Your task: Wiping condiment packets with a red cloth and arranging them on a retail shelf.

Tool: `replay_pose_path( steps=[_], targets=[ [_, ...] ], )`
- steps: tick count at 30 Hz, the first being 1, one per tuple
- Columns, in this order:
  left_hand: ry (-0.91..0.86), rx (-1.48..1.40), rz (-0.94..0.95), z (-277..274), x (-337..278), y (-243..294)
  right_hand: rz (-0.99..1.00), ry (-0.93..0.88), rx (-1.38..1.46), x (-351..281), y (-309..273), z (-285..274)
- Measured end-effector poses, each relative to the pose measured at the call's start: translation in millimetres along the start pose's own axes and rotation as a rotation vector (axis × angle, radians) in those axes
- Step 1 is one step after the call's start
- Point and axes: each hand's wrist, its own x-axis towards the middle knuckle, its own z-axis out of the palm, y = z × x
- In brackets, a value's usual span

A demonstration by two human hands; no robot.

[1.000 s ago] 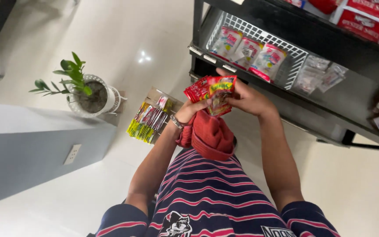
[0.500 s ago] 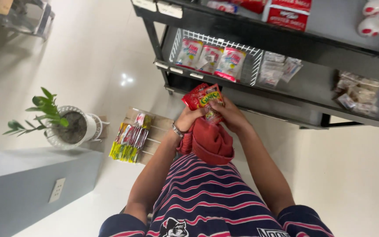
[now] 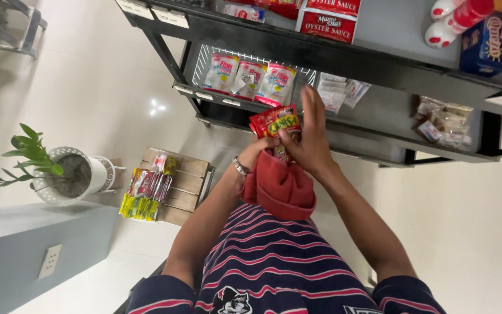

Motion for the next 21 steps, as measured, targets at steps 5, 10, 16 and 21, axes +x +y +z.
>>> replay_pose_path(
  steps=[5, 10, 16, 21],
  targets=[
    [-0.129, -0.237, -0.033, -14.9, 20.8, -14.8, -0.229, -0.372, -0.184, 16.4, 2.1, -29.5],
    [-0.093, -0.025, 0.078, -9.5, 12.8, -10.2, -0.361, -0.632, -0.225, 55.4, -29.1, -60.1],
    [-0.125, 0.038, -0.017, -49.8, 13.6, -24.2, -0.491, -0.852, -0.126, 67.6, -29.7, -32.9],
    [-0.097, -0.257, -0.157, -79.5, -11.3, -33.1, -0.42, -0.985, 0.026, 76.3, -33.1, -0.3]
  ],
)
